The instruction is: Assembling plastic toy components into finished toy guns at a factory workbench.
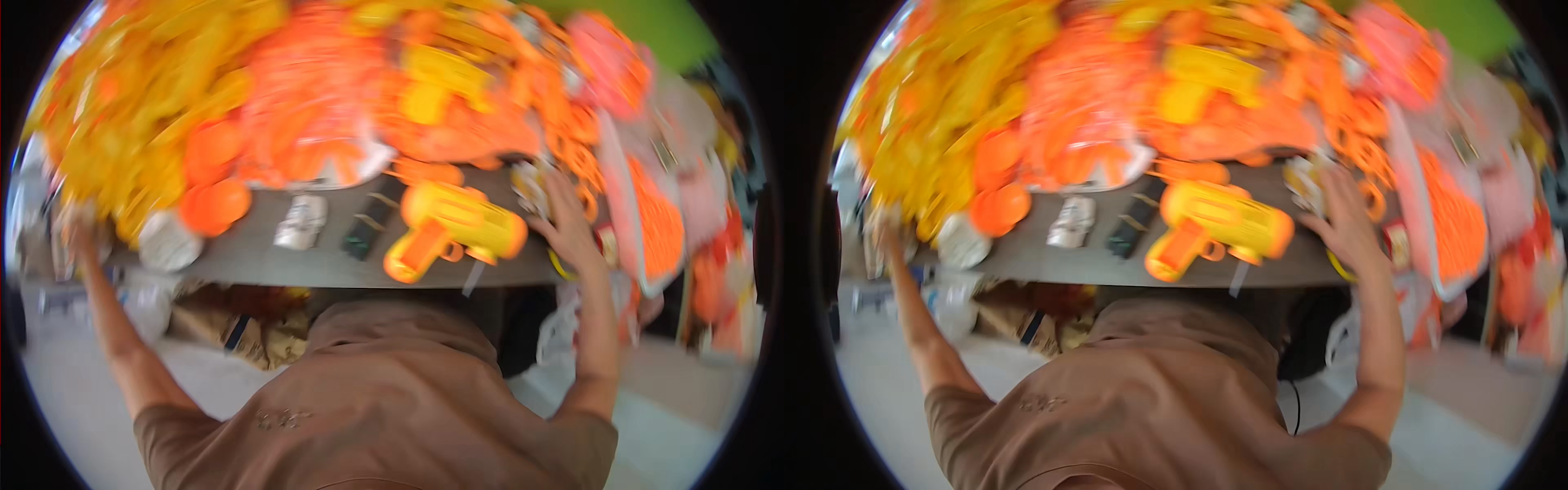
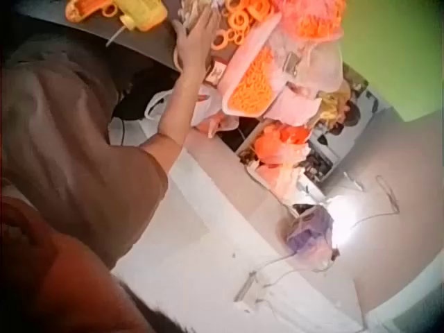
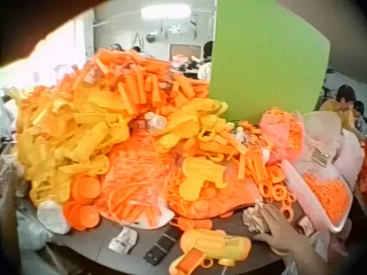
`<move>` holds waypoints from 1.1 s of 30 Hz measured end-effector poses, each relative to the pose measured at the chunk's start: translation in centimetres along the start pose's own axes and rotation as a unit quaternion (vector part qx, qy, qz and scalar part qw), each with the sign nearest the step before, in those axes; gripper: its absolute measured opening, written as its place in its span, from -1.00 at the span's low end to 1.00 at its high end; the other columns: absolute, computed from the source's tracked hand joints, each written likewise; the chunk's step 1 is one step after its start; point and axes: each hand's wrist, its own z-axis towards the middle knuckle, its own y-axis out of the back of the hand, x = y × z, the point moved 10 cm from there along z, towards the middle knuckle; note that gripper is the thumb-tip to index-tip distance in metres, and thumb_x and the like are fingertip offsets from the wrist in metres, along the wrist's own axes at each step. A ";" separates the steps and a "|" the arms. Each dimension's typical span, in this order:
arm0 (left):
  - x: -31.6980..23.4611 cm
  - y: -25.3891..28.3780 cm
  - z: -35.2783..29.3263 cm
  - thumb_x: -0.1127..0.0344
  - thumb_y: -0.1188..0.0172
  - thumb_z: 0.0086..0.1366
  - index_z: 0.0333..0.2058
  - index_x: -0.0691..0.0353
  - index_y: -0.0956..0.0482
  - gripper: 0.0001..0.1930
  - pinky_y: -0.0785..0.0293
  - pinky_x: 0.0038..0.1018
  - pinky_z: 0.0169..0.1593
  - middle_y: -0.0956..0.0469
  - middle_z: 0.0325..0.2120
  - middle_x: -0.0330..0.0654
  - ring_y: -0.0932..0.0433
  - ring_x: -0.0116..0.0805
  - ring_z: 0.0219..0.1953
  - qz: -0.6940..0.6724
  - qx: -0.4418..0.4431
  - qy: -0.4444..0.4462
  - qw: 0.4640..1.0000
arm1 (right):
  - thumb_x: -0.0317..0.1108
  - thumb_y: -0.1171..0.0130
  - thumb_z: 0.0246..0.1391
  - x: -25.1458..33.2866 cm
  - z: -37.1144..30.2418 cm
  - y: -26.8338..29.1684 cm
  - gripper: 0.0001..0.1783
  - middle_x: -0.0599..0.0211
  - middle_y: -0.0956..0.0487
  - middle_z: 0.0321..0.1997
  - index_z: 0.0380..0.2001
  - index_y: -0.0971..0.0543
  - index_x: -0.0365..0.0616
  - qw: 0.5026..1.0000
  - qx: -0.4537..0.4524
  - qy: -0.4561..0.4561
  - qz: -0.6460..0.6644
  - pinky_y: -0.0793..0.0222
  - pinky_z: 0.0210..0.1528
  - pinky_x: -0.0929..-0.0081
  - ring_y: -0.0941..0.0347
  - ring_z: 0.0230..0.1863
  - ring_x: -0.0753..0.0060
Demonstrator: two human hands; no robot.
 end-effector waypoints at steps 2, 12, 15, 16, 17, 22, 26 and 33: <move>-4.8 6.0 -4.3 -0.02 -0.04 0.20 0.13 0.08 -0.27 -0.44 -0.40 -0.30 -0.01 -0.38 0.03 -0.08 -0.47 -0.13 -0.07 -0.071 -0.275 -0.169 0.944 | -0.20 -0.22 -0.21 0.5 0.6 0.0 -0.07 -0.03 -0.09 0.32 0.26 -0.10 -0.19 0.994 0.072 -0.037 0.070 0.15 0.34 0.27 0.06 0.36 0.02; -2.3 15.1 -9.7 0.16 -0.05 0.22 -0.28 0.27 -0.56 -0.72 -0.43 -0.42 -0.22 -0.58 -0.39 -0.03 -0.56 -0.25 -0.32 -0.661 -0.083 0.268 0.696 | -0.51 -0.07 -0.12 15.1 9.2 10.3 -0.68 0.08 -0.48 -0.07 -0.21 -0.46 -0.35 0.991 0.122 0.037 0.049 -0.20 0.09 0.37 -0.36 0.02 0.13; -0.2 12.9 -11.2 0.23 -0.10 0.20 -0.28 0.32 -0.57 -0.74 -0.42 -0.46 -0.18 -0.59 -0.38 -0.06 -0.55 -0.34 -0.31 -0.688 -0.129 0.305 0.645 | -0.54 -0.08 -0.11 30.7 14.2 9.4 -0.74 0.10 -0.50 -0.18 -0.26 -0.46 -0.35 0.952 0.136 0.255 0.097 -0.29 -0.03 0.41 -0.42 -0.11 0.14; 0.7 12.3 -11.9 0.29 -0.13 0.20 -0.29 0.37 -0.57 -0.76 -0.40 -0.51 -0.18 -0.59 -0.37 -0.11 -0.53 -0.42 -0.32 -0.702 -0.166 0.305 0.621 | -0.53 -0.09 -0.10 36.2 15.5 8.3 -0.76 0.09 -0.50 -0.23 -0.28 -0.46 -0.35 0.926 0.154 0.328 0.107 -0.31 -0.09 0.39 -0.44 -0.17 0.12; 0.4 13.8 -11.5 0.31 -0.21 0.12 -0.25 0.33 -0.57 -0.75 -0.42 -0.51 -0.15 -0.59 -0.35 -0.09 -0.54 -0.39 -0.34 -0.670 -0.151 0.309 0.658 | -0.51 -0.11 -0.09 40.7 16.2 7.7 -0.77 0.08 -0.51 -0.29 -0.29 -0.45 -0.35 0.902 0.162 0.385 0.110 -0.33 -0.14 0.38 -0.45 -0.23 0.10; 0.1 15.3 -10.1 0.24 -0.25 0.04 -0.22 0.20 -0.59 -0.70 -0.41 -0.39 -0.09 -0.55 -0.25 -0.09 -0.53 -0.21 -0.23 -0.543 -0.142 0.226 0.796 | -0.37 -0.12 0.03 59.3 21.4 1.4 -0.72 -0.02 -0.49 -0.33 -0.22 -0.45 -0.34 0.801 0.098 0.585 0.083 -0.33 -0.26 0.30 -0.42 -0.30 -0.03; -0.9 16.7 -8.2 0.17 -0.24 0.02 -0.22 0.10 -0.61 -0.68 -0.35 -0.28 -0.01 -0.52 -0.19 -0.12 -0.46 -0.15 -0.09 -0.479 -0.121 0.182 0.850 | -0.26 -0.13 0.02 71.8 26.5 -2.9 -0.58 -0.07 -0.50 -0.18 -0.09 -0.42 -0.29 0.797 -0.048 0.594 0.100 -0.34 -0.10 0.23 -0.42 -0.13 -0.07; -2.5 14.2 -7.4 0.22 -0.16 0.04 -0.40 0.14 -0.61 -0.82 -0.30 -0.23 -0.12 -0.55 -0.41 -0.16 -0.46 -0.16 -0.22 -0.465 -0.076 0.180 0.863 | -0.15 -0.15 -0.01 81.8 30.4 -11.9 -0.63 -0.02 -0.49 -0.10 -0.22 -0.52 -0.22 0.829 -0.056 0.554 0.052 -0.36 -0.11 0.24 -0.44 -0.09 0.05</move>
